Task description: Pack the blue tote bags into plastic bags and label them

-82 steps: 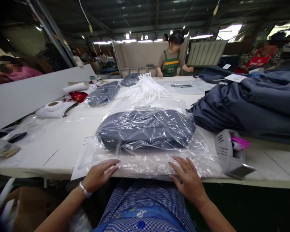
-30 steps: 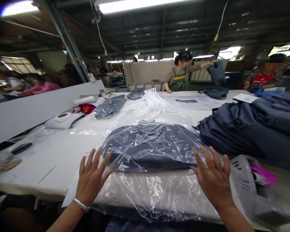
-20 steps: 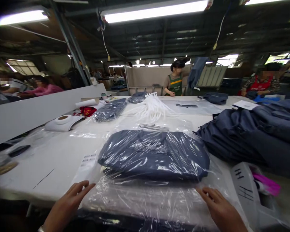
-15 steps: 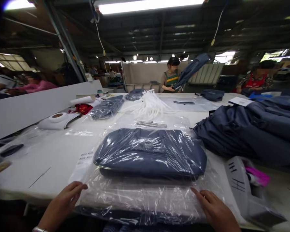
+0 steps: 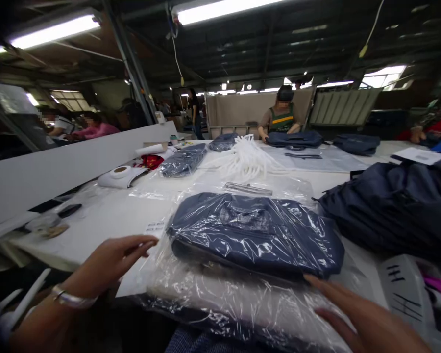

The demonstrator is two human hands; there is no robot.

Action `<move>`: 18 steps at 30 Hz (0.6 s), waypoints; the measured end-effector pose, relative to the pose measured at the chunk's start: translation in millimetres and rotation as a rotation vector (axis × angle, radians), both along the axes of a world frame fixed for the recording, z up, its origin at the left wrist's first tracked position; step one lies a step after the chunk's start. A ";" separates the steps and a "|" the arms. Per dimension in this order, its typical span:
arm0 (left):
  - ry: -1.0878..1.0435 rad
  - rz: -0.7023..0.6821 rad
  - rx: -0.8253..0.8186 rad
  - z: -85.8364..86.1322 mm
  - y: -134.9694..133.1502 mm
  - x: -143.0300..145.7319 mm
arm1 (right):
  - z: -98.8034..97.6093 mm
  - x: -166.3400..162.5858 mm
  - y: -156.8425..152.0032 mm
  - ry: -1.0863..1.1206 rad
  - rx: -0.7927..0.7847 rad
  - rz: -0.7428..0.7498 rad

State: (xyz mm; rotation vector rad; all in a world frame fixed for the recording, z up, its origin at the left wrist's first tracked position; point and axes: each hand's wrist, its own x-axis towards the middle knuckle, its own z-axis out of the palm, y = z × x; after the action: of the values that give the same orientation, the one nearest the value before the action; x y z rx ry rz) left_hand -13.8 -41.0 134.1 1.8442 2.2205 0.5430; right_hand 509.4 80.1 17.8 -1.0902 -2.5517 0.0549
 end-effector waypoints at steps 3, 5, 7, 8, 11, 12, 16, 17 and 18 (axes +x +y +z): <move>0.175 -0.124 0.221 3.7 60.9 18.3 | 52.3 -55.7 52.2 0.073 0.122 -0.078; 0.243 -0.185 0.260 -18.8 97.1 17.6 | 50.4 -77.4 87.3 0.087 0.230 -0.100; 0.298 -0.202 0.235 -53.9 119.3 8.7 | 22.7 -80.7 113.2 0.022 0.277 -0.119; 0.311 -0.185 0.220 -73.4 124.1 3.1 | 3.8 -77.1 121.2 -0.014 0.277 -0.141; 0.334 -0.158 0.212 -127.8 117.8 -8.5 | -48.6 -61.0 126.7 -0.042 0.254 -0.216; 0.335 -0.158 0.223 -142.1 112.2 -9.9 | -60.2 -57.0 124.3 -0.025 0.253 -0.234; 0.284 -0.112 0.310 -175.0 97.0 -10.1 | -74.6 -53.1 114.6 0.098 0.289 -0.253; 0.268 -0.102 0.336 -178.4 96.7 -10.3 | -73.4 -53.2 113.6 0.131 0.300 -0.248; 0.255 -0.096 0.361 -180.4 97.4 -10.5 | -71.5 -53.0 112.6 0.162 0.310 -0.240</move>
State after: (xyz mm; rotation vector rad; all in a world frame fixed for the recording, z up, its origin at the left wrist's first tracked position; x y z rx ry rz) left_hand -24.4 56.4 -46.3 2.3021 2.2930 0.7722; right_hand 456.4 192.7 -53.7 -1.2027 -2.1790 -0.2918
